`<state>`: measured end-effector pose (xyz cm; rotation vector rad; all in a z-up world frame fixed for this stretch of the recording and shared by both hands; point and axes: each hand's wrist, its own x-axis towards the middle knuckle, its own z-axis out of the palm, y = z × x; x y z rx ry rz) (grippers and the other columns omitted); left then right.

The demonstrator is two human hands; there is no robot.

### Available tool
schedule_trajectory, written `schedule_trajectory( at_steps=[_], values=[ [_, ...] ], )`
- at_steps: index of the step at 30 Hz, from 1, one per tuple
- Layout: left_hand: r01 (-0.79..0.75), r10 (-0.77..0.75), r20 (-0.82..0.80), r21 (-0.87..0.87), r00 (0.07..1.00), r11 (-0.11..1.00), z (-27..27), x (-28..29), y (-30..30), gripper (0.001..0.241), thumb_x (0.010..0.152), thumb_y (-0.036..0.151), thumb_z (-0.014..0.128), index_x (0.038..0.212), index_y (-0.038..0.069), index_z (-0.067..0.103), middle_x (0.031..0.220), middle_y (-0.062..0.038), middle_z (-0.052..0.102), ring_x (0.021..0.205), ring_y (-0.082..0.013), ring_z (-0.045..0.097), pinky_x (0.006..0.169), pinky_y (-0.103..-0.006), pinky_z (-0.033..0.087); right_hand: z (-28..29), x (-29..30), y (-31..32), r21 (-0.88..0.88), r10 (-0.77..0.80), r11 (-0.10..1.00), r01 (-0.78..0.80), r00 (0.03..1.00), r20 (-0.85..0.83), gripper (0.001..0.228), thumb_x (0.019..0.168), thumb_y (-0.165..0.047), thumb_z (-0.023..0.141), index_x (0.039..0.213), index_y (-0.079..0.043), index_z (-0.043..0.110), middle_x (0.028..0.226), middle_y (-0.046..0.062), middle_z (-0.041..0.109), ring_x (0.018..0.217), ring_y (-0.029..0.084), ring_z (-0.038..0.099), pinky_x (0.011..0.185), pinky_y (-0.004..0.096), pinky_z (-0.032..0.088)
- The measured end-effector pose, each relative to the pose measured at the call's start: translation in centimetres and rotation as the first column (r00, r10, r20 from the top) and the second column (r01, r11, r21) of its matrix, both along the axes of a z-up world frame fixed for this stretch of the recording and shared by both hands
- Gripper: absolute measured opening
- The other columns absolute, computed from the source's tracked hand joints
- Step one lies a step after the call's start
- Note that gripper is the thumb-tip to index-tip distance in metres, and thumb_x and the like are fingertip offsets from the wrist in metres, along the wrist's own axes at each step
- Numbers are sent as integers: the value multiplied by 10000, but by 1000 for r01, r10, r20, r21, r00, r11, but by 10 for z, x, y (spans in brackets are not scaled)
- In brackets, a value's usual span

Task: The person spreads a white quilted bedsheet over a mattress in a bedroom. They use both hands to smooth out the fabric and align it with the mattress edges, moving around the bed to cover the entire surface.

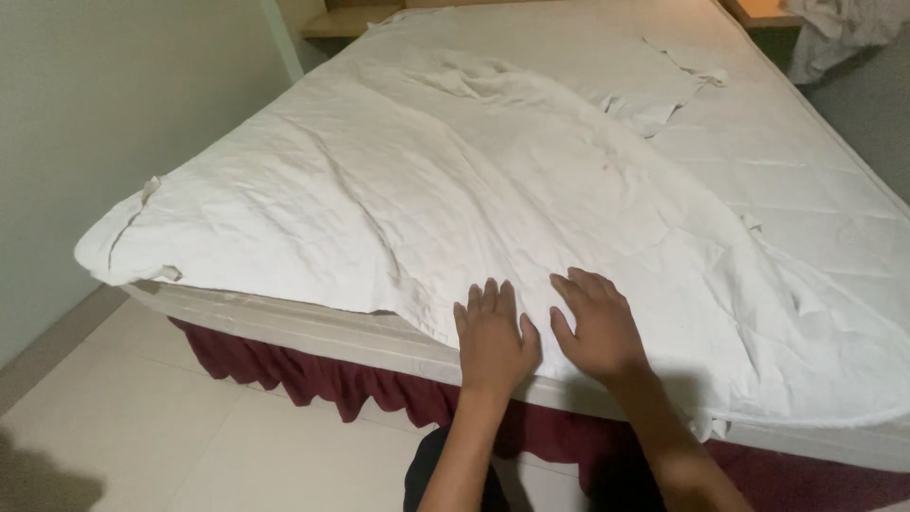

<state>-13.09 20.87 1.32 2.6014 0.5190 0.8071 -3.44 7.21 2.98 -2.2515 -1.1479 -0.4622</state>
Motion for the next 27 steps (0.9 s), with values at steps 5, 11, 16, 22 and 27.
schedule_trajectory(
  at_steps=[5,11,16,22,27],
  values=[
    [36,-37,-13,-18,999,999,26,20,4,576,899,219,539,1402,-62,547,1486,-296,501,1439,-484,376,1173,-672,214,21,14,-1,68,-36,997,37,999,-14,470,897,-221,647,1339,-61,635,1385,207,610,1314,382,539,1065,488,441],
    [117,-112,60,-87,992,989,5,77,25,522,919,228,527,1369,-24,601,1494,-267,528,1449,-456,410,1221,-595,250,14,53,14,220,-11,975,13,1000,-9,463,890,-171,674,1320,-8,631,1359,221,622,1315,374,555,1085,463,460],
    [67,-67,22,17,997,998,-15,100,24,569,915,287,488,1390,-6,596,1498,-237,515,1440,-437,370,1202,-578,175,-26,78,27,149,-168,979,139,964,204,387,883,-163,679,1250,-43,684,1312,174,658,1256,353,590,1096,499,456],
    [46,-46,-17,22,999,999,-17,103,24,555,906,280,493,1374,6,610,1496,-216,530,1446,-416,386,1213,-570,180,-21,81,33,78,-178,982,171,980,93,415,821,-200,671,1217,-79,701,1294,163,661,1235,367,577,1092,501,404],
    [65,-65,37,12,997,998,-7,103,23,547,902,266,499,1369,8,621,1489,-210,543,1449,-420,397,1217,-572,189,-22,81,30,75,-224,973,219,972,75,402,835,-194,670,1215,-63,696,1300,166,666,1256,373,567,1097,511,398]
  ],
)
